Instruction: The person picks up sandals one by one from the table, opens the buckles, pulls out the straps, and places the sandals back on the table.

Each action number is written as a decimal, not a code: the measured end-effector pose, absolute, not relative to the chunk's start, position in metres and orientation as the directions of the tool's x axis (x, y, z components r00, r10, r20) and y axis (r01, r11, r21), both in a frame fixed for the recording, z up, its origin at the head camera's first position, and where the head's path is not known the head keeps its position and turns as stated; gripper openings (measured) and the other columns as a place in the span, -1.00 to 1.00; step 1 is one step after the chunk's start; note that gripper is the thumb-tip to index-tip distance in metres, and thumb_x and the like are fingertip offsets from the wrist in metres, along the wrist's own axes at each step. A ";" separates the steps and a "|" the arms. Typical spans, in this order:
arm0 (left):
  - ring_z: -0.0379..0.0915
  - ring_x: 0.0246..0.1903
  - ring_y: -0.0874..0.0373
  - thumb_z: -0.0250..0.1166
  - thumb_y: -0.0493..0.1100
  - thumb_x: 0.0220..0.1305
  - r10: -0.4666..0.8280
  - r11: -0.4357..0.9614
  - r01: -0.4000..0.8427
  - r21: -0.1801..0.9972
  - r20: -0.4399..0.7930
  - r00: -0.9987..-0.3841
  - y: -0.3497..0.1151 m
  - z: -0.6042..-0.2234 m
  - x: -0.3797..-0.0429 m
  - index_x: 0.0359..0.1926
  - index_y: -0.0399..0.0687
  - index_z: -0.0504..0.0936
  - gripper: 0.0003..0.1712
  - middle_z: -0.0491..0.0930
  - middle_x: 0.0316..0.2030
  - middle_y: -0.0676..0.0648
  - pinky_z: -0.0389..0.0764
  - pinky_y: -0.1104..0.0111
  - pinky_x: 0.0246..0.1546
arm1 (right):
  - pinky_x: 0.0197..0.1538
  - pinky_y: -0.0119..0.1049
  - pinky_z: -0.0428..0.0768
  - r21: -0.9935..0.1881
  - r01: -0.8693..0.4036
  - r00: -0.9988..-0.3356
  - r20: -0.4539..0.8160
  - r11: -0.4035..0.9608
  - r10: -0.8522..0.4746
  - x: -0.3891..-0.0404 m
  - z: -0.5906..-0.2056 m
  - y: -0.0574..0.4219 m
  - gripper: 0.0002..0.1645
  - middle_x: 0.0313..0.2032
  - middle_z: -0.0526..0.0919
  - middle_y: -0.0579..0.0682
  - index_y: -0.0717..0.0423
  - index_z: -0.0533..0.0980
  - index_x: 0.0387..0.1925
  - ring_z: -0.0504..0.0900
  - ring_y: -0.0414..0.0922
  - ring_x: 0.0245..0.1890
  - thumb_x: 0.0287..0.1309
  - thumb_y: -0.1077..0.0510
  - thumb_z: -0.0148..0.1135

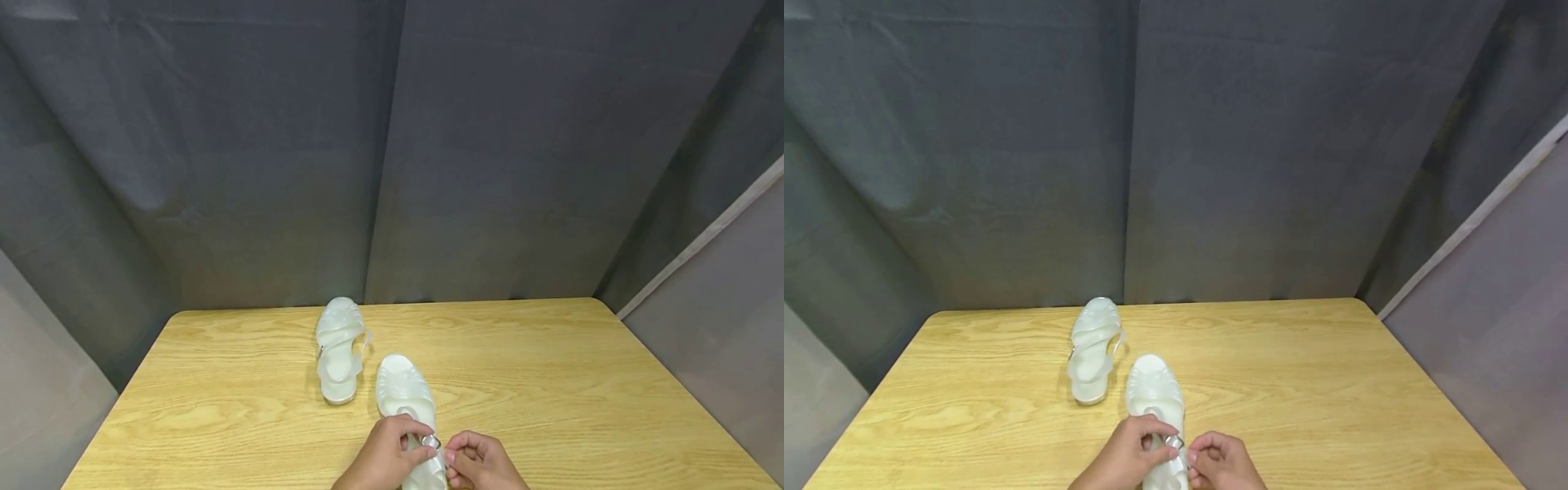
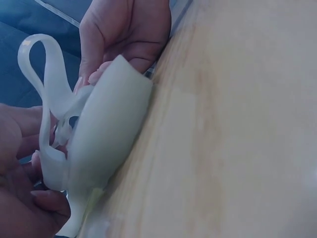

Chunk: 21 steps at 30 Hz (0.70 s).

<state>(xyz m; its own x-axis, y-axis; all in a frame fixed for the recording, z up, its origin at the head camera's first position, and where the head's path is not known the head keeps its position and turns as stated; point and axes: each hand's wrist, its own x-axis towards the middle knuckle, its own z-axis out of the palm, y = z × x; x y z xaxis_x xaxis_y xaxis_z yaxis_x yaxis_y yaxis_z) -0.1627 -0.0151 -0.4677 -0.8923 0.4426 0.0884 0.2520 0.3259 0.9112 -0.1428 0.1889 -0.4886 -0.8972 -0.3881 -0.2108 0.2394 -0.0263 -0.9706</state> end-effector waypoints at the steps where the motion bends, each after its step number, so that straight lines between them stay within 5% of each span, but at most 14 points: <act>1: 0.22 -0.56 0.40 0.40 -0.14 0.07 0.439 0.324 0.248 0.913 0.087 -0.894 -0.015 -0.468 -0.163 -0.19 -0.12 0.70 -0.74 0.44 -0.51 0.21 0.37 0.53 -0.53 | -0.34 -0.48 0.61 -0.971 0.237 -0.899 -0.209 -0.025 -0.385 -0.143 -0.488 0.189 -0.72 -0.47 0.56 -0.05 0.31 0.45 -0.26 0.58 -0.28 -0.45 0.16 0.14 0.26; 21: 0.20 -0.63 0.41 0.41 -0.13 0.07 0.416 0.292 0.230 0.928 0.093 -0.905 -0.012 -0.469 -0.161 -0.23 -0.09 0.71 -0.78 0.48 -0.50 0.22 0.31 0.53 -0.64 | -0.43 -0.45 0.57 -0.973 0.222 -0.946 -0.229 0.058 -0.227 -0.140 -0.482 0.176 -0.57 -0.55 0.54 -0.04 0.41 0.47 -0.21 0.52 -0.24 -0.55 0.14 0.06 0.27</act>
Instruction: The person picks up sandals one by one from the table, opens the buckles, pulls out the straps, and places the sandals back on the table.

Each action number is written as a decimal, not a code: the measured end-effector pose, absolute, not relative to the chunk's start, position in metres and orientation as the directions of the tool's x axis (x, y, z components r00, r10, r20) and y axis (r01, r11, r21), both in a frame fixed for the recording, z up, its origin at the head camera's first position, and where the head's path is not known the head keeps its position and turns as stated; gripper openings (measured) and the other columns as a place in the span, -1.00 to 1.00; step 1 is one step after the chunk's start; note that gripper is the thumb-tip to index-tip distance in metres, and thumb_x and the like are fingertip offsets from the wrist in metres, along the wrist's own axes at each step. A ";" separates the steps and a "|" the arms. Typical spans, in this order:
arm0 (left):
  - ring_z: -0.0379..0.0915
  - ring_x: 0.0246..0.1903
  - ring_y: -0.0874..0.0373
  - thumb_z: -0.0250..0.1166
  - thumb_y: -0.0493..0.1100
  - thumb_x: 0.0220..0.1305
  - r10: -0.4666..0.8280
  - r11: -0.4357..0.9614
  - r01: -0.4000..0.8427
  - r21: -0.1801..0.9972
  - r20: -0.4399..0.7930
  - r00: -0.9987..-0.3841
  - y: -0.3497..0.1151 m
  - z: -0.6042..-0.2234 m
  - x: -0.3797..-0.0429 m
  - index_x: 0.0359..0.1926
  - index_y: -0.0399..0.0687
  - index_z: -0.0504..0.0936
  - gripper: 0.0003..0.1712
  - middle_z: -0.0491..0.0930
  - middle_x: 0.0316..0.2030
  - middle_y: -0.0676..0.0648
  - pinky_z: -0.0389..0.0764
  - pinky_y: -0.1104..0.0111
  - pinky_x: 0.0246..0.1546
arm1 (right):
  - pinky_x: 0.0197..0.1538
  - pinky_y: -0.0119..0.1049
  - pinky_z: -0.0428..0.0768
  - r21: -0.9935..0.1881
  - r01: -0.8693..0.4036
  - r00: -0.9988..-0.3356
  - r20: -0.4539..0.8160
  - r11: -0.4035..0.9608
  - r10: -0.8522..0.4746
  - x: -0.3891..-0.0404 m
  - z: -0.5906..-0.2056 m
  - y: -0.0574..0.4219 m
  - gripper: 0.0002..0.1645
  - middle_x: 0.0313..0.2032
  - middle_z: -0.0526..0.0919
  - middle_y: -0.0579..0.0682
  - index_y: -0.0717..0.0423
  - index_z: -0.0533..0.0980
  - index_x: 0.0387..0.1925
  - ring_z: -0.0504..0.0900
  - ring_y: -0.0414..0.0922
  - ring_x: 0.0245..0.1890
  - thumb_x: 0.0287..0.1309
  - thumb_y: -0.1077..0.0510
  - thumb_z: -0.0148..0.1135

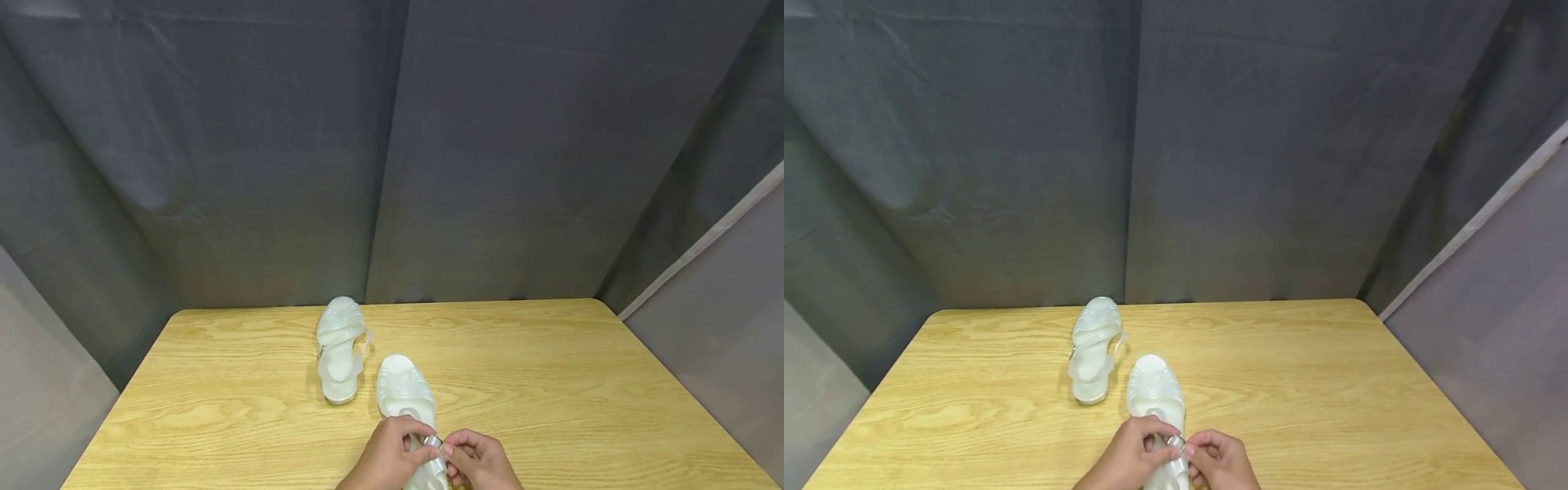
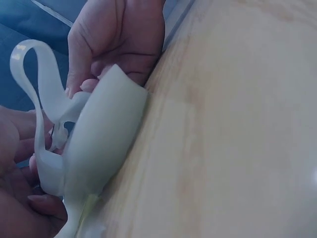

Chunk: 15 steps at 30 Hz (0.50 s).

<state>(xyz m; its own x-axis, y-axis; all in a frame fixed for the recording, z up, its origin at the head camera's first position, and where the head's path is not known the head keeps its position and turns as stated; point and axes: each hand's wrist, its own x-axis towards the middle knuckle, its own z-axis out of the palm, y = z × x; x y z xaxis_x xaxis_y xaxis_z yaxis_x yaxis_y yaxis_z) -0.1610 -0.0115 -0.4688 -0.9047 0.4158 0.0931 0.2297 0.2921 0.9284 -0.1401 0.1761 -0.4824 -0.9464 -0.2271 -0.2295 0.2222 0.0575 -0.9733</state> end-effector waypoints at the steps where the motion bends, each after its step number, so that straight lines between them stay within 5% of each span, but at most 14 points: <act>1: 0.20 -0.64 0.41 0.41 -0.14 0.06 0.414 0.289 0.221 0.932 0.087 -0.906 -0.012 -0.469 -0.161 -0.23 -0.09 0.71 -0.78 0.47 -0.51 0.22 0.30 0.53 -0.64 | -0.43 -0.45 0.57 -0.973 0.225 -0.946 -0.232 0.055 -0.228 -0.140 -0.483 0.177 -0.57 -0.55 0.55 -0.04 0.41 0.47 -0.21 0.52 -0.24 -0.55 0.14 0.07 0.28; 9: 0.21 -0.60 0.40 0.43 -0.15 0.02 0.385 0.273 0.210 0.939 0.094 -0.918 -0.011 -0.470 -0.159 -0.23 -0.09 0.71 -0.76 0.43 -0.54 0.19 0.32 0.54 -0.60 | -0.33 -0.40 0.62 -0.970 0.233 -0.927 -0.241 0.065 -0.287 -0.143 -0.484 0.188 -0.56 -0.39 0.62 0.00 0.40 0.43 -0.14 0.60 -0.16 -0.39 0.15 0.08 0.27; 15: 0.19 -0.62 0.41 0.44 -0.16 0.01 0.372 0.258 0.198 0.946 0.092 -0.924 -0.012 -0.470 -0.159 -0.21 -0.11 0.71 -0.73 0.36 -0.59 0.15 0.30 0.56 -0.62 | -0.47 -0.47 0.51 -0.971 0.210 -0.911 -0.237 0.115 -0.338 -0.141 -0.483 0.188 -0.68 -0.49 0.56 -0.02 0.35 0.47 -0.29 0.49 -0.25 -0.54 0.23 0.10 0.18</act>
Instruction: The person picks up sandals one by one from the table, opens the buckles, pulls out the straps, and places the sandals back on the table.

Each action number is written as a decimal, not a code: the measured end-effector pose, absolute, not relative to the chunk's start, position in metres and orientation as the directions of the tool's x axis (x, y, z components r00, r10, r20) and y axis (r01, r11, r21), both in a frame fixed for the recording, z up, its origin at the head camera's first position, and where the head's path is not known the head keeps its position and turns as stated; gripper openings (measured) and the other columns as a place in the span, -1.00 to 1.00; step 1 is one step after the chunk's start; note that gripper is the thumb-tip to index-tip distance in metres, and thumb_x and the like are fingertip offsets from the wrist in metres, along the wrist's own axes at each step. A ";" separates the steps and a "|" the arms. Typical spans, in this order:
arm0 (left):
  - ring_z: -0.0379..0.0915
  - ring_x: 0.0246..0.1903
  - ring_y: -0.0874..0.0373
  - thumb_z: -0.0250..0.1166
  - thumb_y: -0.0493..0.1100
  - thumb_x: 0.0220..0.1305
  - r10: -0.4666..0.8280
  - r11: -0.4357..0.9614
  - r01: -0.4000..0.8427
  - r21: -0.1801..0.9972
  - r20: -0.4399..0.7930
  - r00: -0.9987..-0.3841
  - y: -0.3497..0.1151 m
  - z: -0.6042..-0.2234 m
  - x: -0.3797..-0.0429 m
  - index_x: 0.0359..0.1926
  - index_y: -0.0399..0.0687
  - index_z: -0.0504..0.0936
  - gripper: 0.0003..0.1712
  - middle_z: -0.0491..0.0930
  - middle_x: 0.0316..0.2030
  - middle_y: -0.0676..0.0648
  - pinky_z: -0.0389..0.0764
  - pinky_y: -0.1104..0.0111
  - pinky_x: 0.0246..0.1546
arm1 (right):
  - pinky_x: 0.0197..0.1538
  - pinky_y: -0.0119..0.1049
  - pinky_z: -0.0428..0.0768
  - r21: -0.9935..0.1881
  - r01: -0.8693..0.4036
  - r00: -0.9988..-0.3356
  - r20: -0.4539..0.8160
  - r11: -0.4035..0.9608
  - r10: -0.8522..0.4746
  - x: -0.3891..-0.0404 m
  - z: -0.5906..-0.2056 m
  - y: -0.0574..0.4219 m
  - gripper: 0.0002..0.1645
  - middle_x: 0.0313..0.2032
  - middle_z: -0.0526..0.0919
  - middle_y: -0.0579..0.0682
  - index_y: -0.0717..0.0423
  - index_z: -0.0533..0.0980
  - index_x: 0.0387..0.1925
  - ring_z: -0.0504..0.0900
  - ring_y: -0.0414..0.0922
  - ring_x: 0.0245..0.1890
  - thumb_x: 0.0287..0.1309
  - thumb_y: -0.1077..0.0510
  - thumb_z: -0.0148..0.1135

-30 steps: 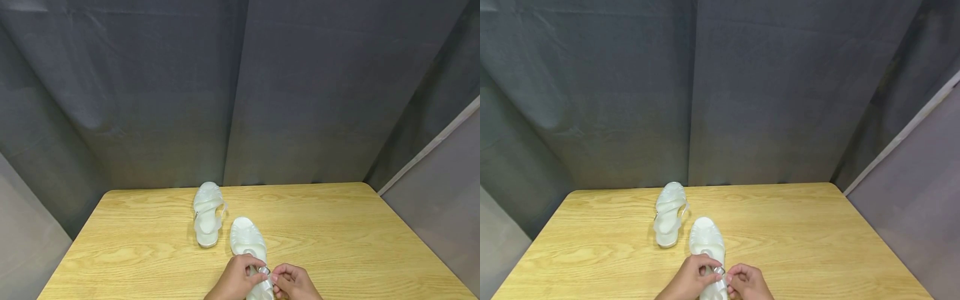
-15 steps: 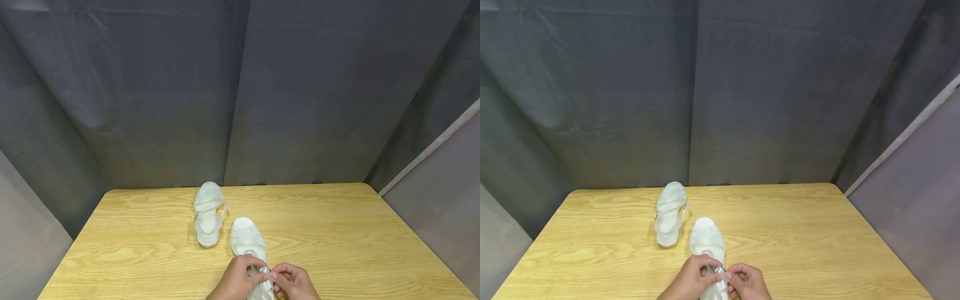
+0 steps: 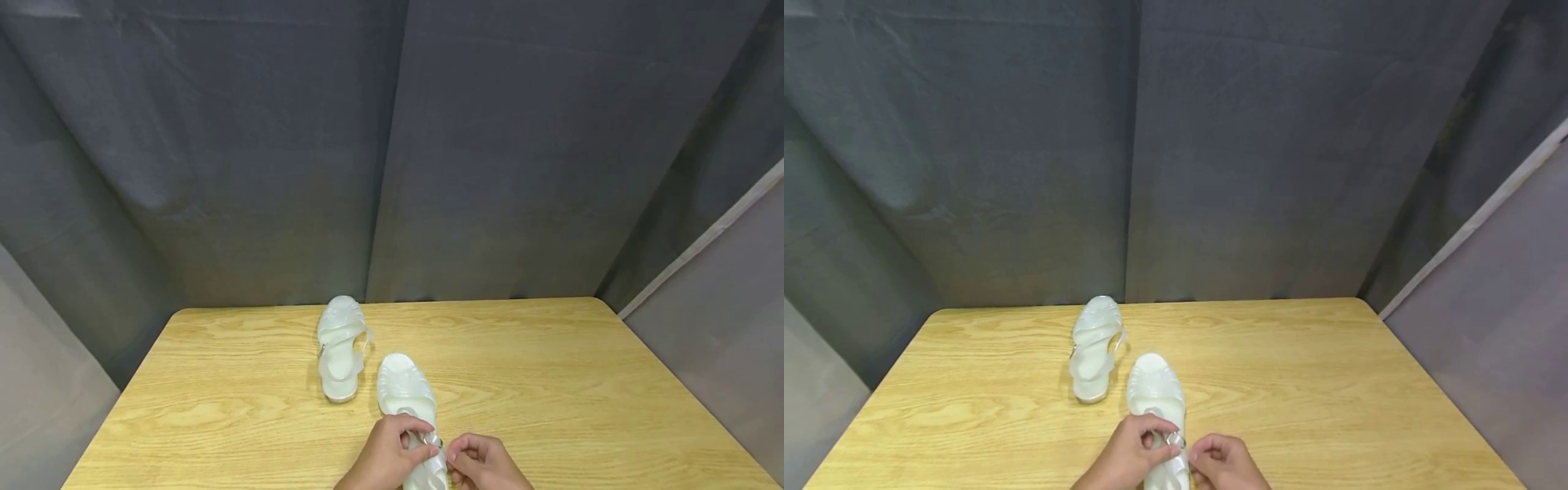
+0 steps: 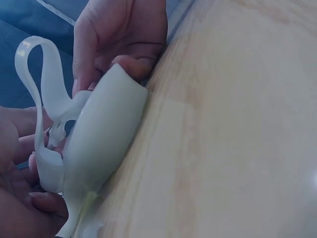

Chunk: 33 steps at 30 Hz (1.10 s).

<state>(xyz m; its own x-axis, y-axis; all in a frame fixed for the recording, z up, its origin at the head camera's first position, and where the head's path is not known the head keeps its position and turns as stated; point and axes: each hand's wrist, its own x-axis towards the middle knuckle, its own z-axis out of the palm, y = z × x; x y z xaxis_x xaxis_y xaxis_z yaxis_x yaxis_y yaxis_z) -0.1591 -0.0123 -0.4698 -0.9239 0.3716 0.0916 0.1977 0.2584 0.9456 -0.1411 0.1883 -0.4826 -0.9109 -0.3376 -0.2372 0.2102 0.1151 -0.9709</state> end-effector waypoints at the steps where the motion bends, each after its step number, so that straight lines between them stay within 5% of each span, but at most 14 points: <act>1: 0.20 -0.62 0.40 0.44 -0.16 0.01 0.372 0.256 0.195 0.947 0.090 -0.924 -0.012 -0.470 -0.159 -0.21 -0.12 0.70 -0.73 0.36 -0.59 0.15 0.30 0.55 -0.61 | -0.48 -0.48 0.49 -0.971 0.209 -0.908 -0.238 0.118 -0.345 -0.141 -0.483 0.188 -0.69 -0.49 0.56 -0.02 0.35 0.48 -0.30 0.47 -0.25 -0.55 0.24 0.10 0.17; 33: 0.22 -0.59 0.38 0.44 -0.17 0.01 0.354 0.270 0.180 0.946 0.076 -0.932 -0.009 -0.471 -0.158 -0.20 -0.10 0.70 -0.72 0.48 -0.48 0.17 0.31 0.54 -0.57 | -0.48 -0.48 0.53 -0.975 0.176 -0.933 -0.208 0.133 -0.292 -0.143 -0.485 0.185 -0.62 -0.51 0.56 -0.02 0.42 0.47 -0.23 0.50 -0.26 -0.57 0.24 0.08 0.17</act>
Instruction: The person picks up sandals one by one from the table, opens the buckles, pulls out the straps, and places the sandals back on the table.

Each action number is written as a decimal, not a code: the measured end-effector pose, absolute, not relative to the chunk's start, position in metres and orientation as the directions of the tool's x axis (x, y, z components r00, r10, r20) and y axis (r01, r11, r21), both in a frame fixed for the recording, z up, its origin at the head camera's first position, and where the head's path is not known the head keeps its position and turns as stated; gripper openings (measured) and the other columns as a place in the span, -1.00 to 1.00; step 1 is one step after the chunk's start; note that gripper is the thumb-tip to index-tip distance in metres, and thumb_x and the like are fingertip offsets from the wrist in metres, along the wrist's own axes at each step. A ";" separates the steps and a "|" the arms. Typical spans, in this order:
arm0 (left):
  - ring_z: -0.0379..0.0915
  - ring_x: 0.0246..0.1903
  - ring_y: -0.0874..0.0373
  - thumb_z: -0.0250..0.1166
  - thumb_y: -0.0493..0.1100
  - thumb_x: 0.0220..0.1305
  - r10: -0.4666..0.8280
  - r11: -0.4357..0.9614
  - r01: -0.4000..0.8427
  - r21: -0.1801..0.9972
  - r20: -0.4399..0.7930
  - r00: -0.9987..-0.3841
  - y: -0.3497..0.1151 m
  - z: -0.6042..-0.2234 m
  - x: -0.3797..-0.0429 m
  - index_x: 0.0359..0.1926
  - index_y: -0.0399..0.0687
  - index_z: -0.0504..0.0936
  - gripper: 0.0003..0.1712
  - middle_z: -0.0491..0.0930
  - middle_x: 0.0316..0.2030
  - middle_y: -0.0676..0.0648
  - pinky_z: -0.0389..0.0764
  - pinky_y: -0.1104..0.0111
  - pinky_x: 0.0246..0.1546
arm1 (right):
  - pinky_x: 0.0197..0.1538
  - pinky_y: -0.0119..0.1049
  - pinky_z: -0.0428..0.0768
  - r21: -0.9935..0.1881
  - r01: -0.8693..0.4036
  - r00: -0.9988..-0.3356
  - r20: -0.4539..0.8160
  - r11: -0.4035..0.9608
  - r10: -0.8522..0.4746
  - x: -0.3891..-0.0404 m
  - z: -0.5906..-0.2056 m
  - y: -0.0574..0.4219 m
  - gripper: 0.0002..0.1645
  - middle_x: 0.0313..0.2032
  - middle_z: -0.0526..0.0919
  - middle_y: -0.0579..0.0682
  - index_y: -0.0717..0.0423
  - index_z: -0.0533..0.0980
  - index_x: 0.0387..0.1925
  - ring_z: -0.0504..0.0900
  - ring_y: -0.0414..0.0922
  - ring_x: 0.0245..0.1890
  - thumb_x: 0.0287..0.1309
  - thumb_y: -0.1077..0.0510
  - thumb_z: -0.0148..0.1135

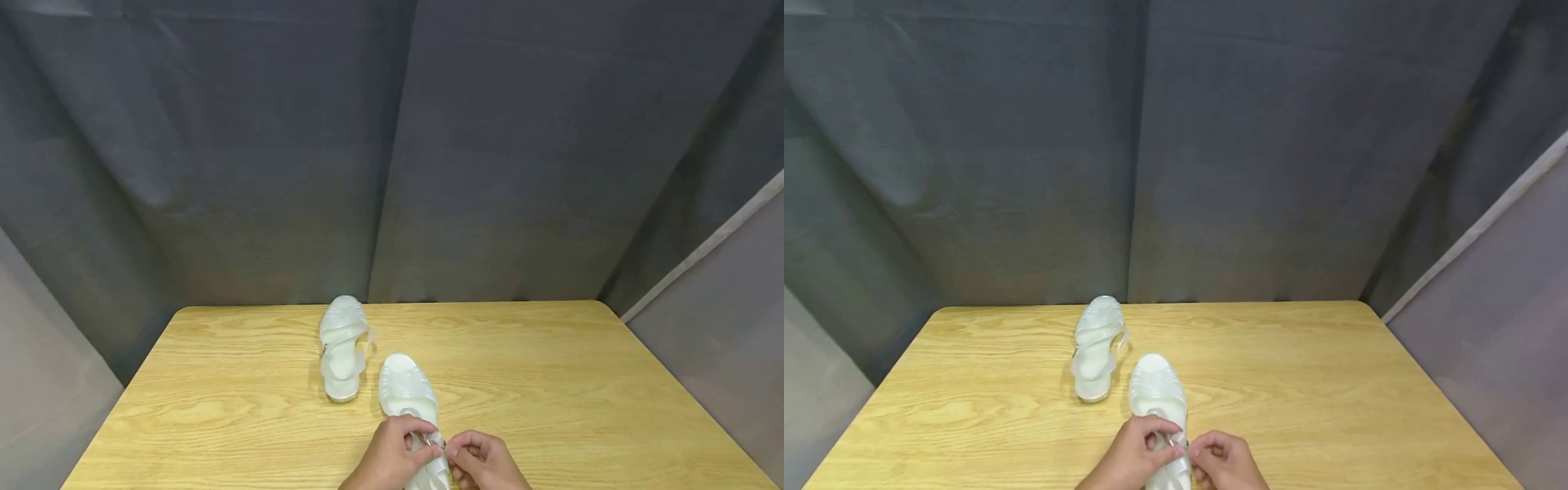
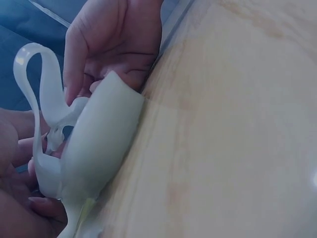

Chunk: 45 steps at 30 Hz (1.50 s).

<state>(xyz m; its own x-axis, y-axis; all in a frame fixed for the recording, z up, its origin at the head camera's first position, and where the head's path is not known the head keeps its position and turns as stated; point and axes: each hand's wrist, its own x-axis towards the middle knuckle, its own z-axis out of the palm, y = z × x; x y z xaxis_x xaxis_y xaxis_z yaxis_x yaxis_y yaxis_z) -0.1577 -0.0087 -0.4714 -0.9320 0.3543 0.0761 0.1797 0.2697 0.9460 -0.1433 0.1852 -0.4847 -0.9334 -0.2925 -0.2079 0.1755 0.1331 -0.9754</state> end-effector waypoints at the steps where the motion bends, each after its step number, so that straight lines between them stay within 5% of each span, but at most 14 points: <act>1: 0.23 -0.58 0.38 0.44 -0.17 0.01 0.356 0.269 0.179 0.946 0.075 -0.932 -0.009 -0.471 -0.158 -0.19 -0.10 0.70 -0.72 0.49 -0.47 0.17 0.32 0.54 -0.57 | -0.47 -0.48 0.53 -0.976 0.171 -0.938 -0.203 0.135 -0.280 -0.143 -0.485 0.186 -0.62 -0.51 0.55 -0.01 0.42 0.46 -0.21 0.50 -0.26 -0.57 0.24 0.09 0.16; 20: 0.33 -0.39 0.39 0.44 -0.13 0.03 0.363 0.273 0.200 0.941 0.092 -0.927 -0.007 -0.471 -0.158 -0.19 -0.09 0.70 -0.72 0.60 -0.32 0.18 0.38 0.51 -0.36 | -0.45 -0.42 0.50 -0.978 0.060 -0.970 -0.104 0.200 -0.219 -0.148 -0.475 0.176 -0.66 -0.48 0.57 -0.07 0.41 0.55 -0.24 0.44 -0.27 -0.57 0.15 0.13 0.26; 45: 0.33 -0.41 0.43 0.45 -0.15 0.01 0.344 0.314 0.258 0.914 0.144 -0.928 -0.007 -0.469 -0.157 -0.24 -0.07 0.70 -0.75 0.61 -0.33 0.18 0.37 0.53 -0.39 | -0.46 -0.45 0.43 -0.979 0.020 -0.977 -0.062 0.203 -0.203 -0.150 -0.474 0.163 -0.73 -0.56 0.42 -0.11 0.42 0.46 -0.28 0.39 -0.28 -0.58 0.24 0.20 0.14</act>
<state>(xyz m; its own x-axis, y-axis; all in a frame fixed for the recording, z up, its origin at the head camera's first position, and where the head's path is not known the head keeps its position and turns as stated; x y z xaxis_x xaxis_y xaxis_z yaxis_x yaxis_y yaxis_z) -0.1569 -0.0073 -0.4694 -0.9278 0.3443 0.1437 0.2582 0.3144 0.9135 -0.1501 0.1628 -0.4739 -0.9771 -0.2035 -0.0623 0.0201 0.2031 -0.9790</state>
